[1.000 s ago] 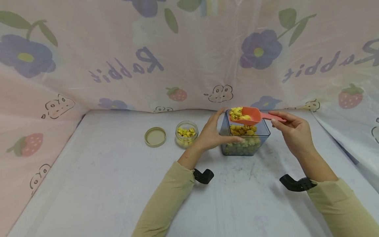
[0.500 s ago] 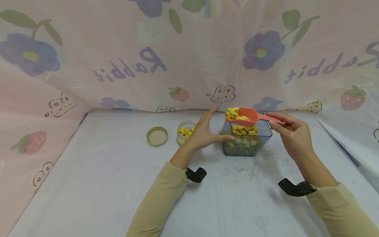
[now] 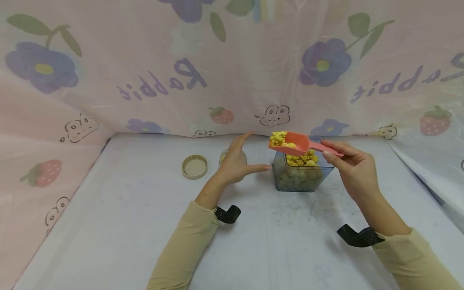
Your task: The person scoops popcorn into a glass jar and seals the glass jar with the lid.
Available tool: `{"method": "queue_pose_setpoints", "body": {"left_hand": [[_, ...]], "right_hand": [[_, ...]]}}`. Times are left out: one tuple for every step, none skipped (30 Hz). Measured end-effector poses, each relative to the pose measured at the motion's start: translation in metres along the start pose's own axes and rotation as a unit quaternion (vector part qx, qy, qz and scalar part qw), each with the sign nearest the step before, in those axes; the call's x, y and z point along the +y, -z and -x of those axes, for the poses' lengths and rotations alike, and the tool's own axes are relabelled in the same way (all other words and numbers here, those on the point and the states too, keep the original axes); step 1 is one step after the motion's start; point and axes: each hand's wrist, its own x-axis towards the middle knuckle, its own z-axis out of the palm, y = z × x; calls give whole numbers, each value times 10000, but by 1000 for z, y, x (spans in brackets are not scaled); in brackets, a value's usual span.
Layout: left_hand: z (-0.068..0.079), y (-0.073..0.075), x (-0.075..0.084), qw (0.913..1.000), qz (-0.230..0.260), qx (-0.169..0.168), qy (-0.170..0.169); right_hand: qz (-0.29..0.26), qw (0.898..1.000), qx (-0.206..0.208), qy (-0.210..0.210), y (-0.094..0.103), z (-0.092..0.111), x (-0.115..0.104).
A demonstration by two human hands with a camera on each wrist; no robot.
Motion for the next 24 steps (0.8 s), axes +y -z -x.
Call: {"method": "queue_pose_setpoints", "body": {"left_hand": [[1, 2, -1, 10000, -8, 19, 25], [1, 3, -2, 10000, -20, 41, 55], [1, 4, -3, 9999, -33, 64, 79], [2, 6, -4, 9999, -45, 87, 85], [2, 7, -6, 9999, -75, 111, 83], [2, 8, -7, 9998, -108, 128, 95], [2, 9, -8, 9998, -117, 143, 95], [3, 9, -9, 9998, -125, 161, 86], [3, 10, -10, 9997, -131, 179, 82], [3, 11, -11, 9997, -117, 202, 76], [3, 12, -13, 9997, -112, 223, 71], [4, 12, -14, 9996, -101, 243, 76], [4, 13, -15, 9996, -71, 259, 79], [4, 14, -16, 9996, -54, 275, 75], [5, 14, -17, 9996, -24, 288, 76], [5, 15, -18, 9995, 9, 300, 75], [6, 16, -19, 9995, 24, 305, 68], [6, 16, -19, 9995, 39, 316, 76], [7, 17, -20, 9994, 63, 325, 91], [8, 18, -21, 9994, 74, 335, 102], [8, 19, -22, 9993, 88, 348, 125], [9, 20, -23, 9992, 91, 355, 142], [10, 21, -23, 9991, 103, 359, 174], [10, 21, -24, 9991, 107, 367, 199]], "right_hand": [[4, 10000, 3, -1, -2, 0, 0], [-7, 10000, 1, -12, -3, 1, 0], [-12, 10000, -12, -14, -5, 1, 0], [-18, 10000, -17, -16, -6, 2, 0], [-9, 10000, -10, -19, -8, 2, 0], [15, 10000, -10, -24, -9, 2, 1], [40, 10000, -11, -36, -11, 3, 1], [41, 10000, -24, -51, -12, 3, 1], [71, 10000, -17, -59, -13, 3, 2], [85, 9999, 1, -77, -14, 4, 2], [122, 9999, 13, -93, -16, 4, 2], [155, 9998, 23, -109, -17, 4, 3], [163, 9998, 35, -128, -18, 4, 3], [187, 9997, 40, -145, -19, 4, 4], [240, 9996, 52, -157, -20, 5, 4], [271, 9995, 52, -173, -21, 5, 5], [313, 9993, 46, -192, -23, 5, 5], [343, 9992, 46, -214, -24, 5, 5], [384, 9990, 41, -245, -25, 5, 6], [436, 9987, 40, -272, -26, 5, 6], [478, 9984, 46, -302, -27, 6, 6], [504, 9981, 48, -342, -28, 6, 6], [535, 9978, 48, -377, -29, 6, 6], [582, 9975, 55, -408, -30, 6, 6]]}}
